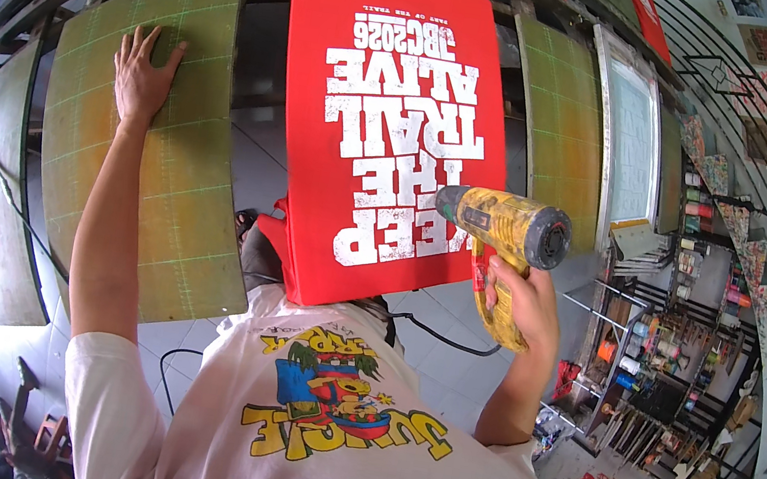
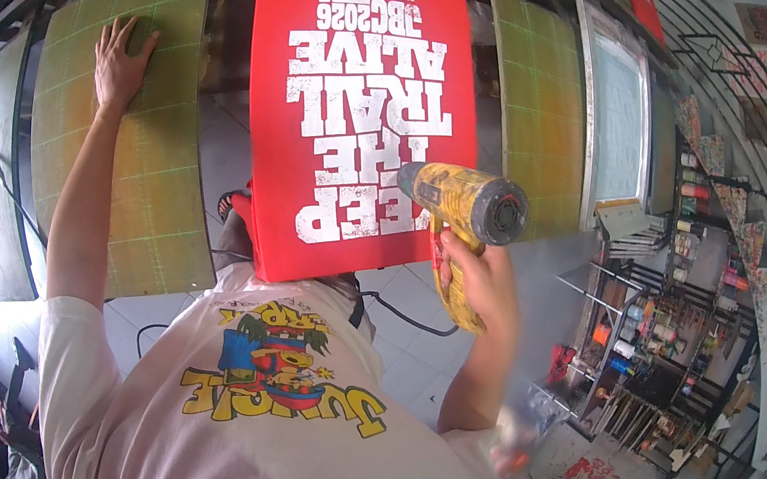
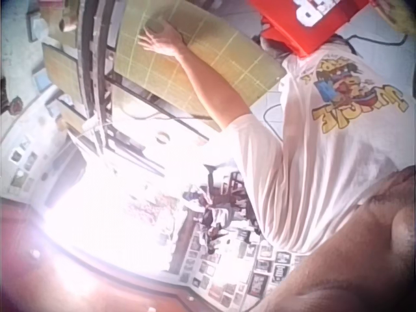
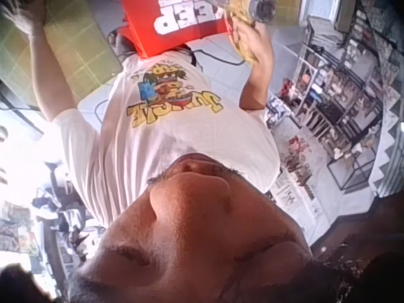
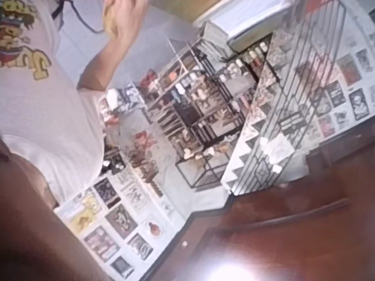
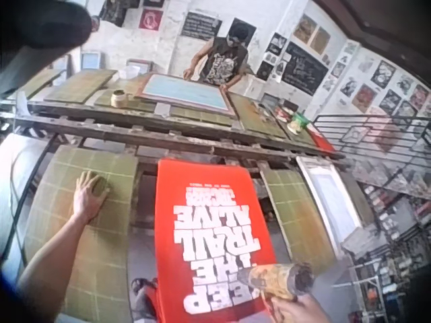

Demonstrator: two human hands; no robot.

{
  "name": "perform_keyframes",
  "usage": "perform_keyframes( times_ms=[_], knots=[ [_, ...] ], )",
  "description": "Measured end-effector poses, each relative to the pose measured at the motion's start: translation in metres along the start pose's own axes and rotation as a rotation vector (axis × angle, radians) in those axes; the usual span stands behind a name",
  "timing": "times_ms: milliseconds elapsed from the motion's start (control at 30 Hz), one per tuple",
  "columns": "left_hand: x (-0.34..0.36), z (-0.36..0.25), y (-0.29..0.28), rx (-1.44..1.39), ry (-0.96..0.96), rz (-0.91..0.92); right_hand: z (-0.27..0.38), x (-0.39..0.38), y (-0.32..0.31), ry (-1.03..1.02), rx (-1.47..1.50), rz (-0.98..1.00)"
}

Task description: The person performs screen printing on a red fabric by pulling a squeegee across a screen frame to apply white ink and then uses a heat gun to dry the printed design.

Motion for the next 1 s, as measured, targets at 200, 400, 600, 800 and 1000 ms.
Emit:
perform_keyframes(
  times_ms=[200,400,600,800,1000],
  knots=[
    [0.001,0.008,0.009,0.019,-0.003,0.009,-0.002,-0.008,0.004,0.016,0.046,0.027],
    [0.0,0.002,0.007,0.0,-0.015,0.024,-0.011,-0.004,-0.012,-0.018,-0.017,-0.074],
    [0.002,0.007,0.009,0.011,-0.005,0.021,-0.007,-0.002,-0.009,-0.047,0.03,-0.042],
    [0.002,0.004,0.007,-0.002,-0.015,0.036,-0.003,0.003,-0.006,-0.037,0.028,-0.061],
    [0.001,0.008,0.01,0.005,-0.019,0.035,-0.004,0.011,-0.004,-0.065,0.032,-0.081]
  ],
)
Point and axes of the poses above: each hand's wrist, its own x-axis towards the middle knuckle, its own y-axis out of the palm, z = x × y, the point moved 1 cm from there along x, towards the middle knuckle, and after that the axes turned 1 degree about -z, right-handed, at the moved point
